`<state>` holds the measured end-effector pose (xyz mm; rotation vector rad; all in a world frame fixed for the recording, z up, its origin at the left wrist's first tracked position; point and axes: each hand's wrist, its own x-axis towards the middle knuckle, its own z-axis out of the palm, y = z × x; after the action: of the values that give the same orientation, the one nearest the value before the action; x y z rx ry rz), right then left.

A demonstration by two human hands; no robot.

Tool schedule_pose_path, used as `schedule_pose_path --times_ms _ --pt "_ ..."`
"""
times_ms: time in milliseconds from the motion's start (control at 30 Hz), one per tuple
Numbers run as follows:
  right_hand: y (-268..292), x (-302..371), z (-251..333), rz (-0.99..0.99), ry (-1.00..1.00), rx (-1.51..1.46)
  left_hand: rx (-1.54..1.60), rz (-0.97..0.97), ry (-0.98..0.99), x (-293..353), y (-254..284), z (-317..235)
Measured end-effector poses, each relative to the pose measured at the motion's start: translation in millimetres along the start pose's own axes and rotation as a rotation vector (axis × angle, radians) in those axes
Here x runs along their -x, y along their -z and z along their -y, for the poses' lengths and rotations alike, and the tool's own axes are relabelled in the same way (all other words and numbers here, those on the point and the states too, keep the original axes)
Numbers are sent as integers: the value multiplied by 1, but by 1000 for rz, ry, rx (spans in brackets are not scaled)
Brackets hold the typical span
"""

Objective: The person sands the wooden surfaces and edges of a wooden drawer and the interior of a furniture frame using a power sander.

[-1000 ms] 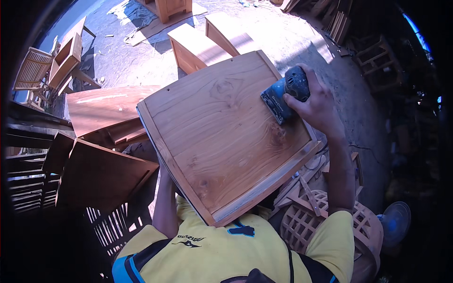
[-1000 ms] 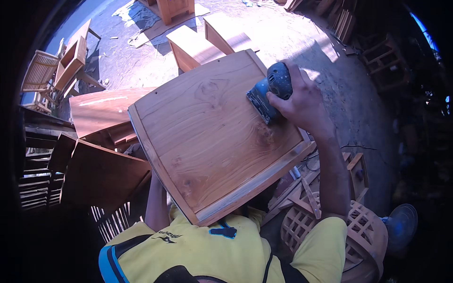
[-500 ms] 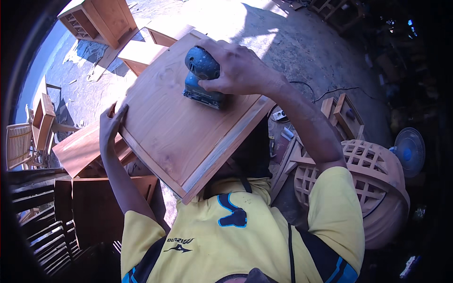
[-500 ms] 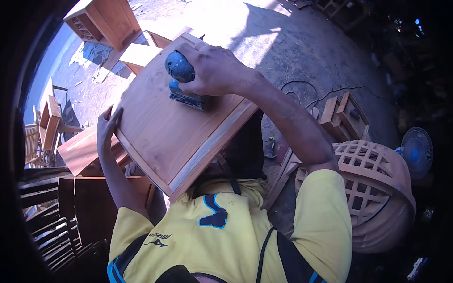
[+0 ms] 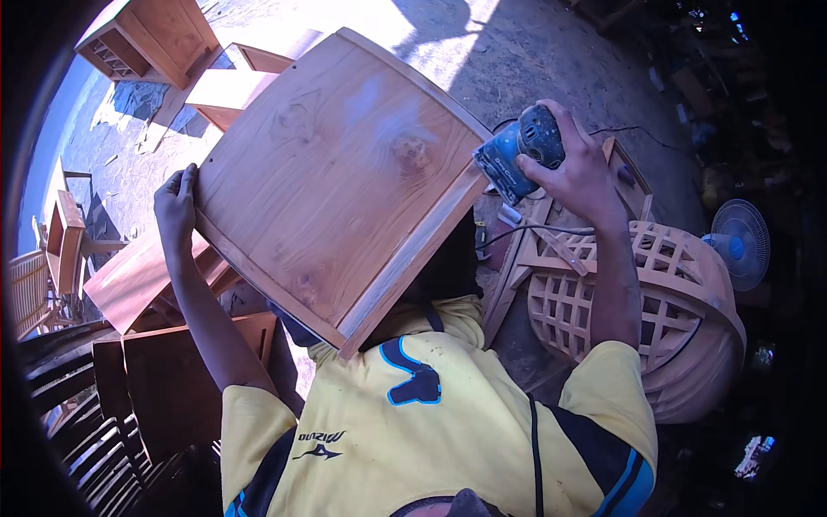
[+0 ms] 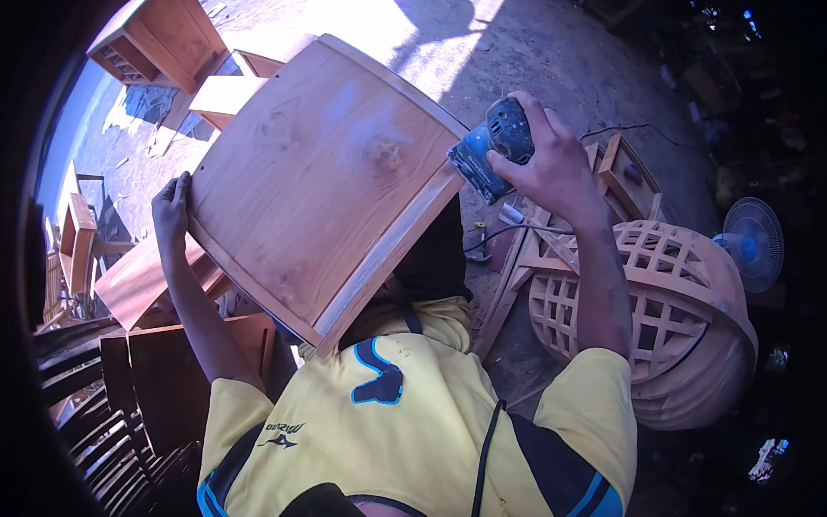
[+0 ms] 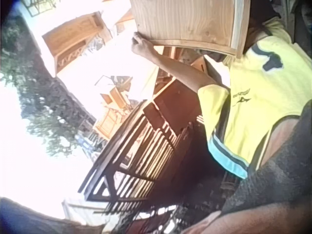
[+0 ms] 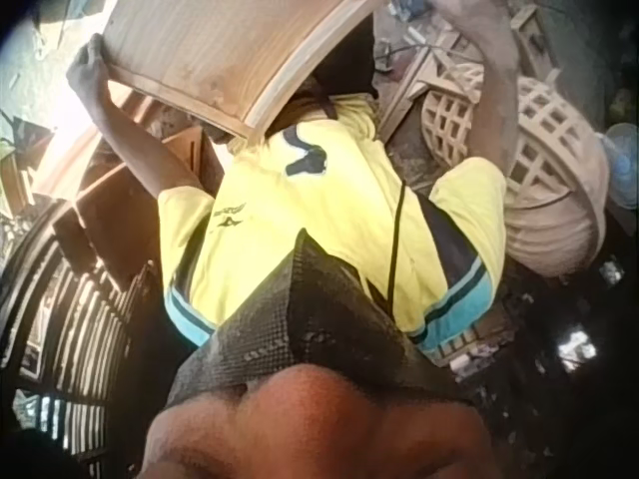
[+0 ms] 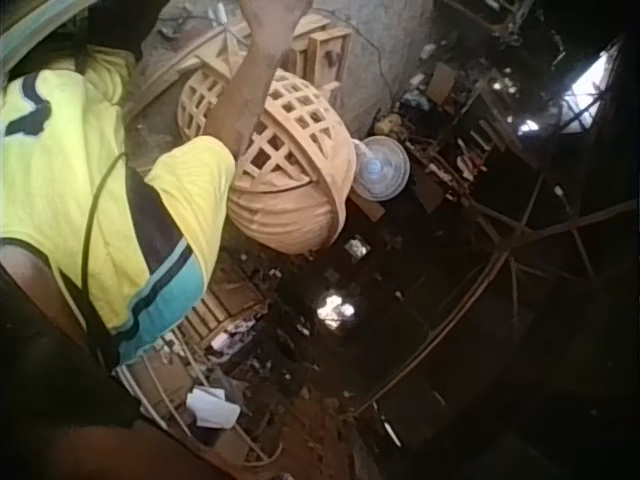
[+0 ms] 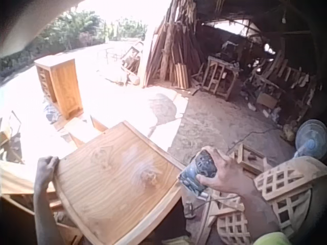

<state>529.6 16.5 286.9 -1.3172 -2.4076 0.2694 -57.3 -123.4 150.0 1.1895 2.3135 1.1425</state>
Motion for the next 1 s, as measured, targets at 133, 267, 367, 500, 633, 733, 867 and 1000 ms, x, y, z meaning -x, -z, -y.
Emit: schedule_pose_path --times_ms 133,267,367,500,633,733,867,1000 --pt "-15 27 37 52 66 -102 -132 16 15 1 -20 -18" --pt "-38 47 106 282 276 -134 -330 41 -56 3 -15 -13" --pt "-39 48 120 336 338 -143 -455 105 14 8 -11 -23" --pt "-38 12 60 76 222 -36 -296 32 -53 9 -4 -12" --pt "-28 -47 -29 57 -4 16 -356 -4 38 -4 -2 0" --pt "-27 -43 -10 122 62 -66 -319 4 101 -16 -3 3" --pt "-33 -15 55 175 393 -198 -310 50 144 -17 -10 -19" --pt "-49 20 140 446 585 -238 -270 -35 55 -11 -19 -14"
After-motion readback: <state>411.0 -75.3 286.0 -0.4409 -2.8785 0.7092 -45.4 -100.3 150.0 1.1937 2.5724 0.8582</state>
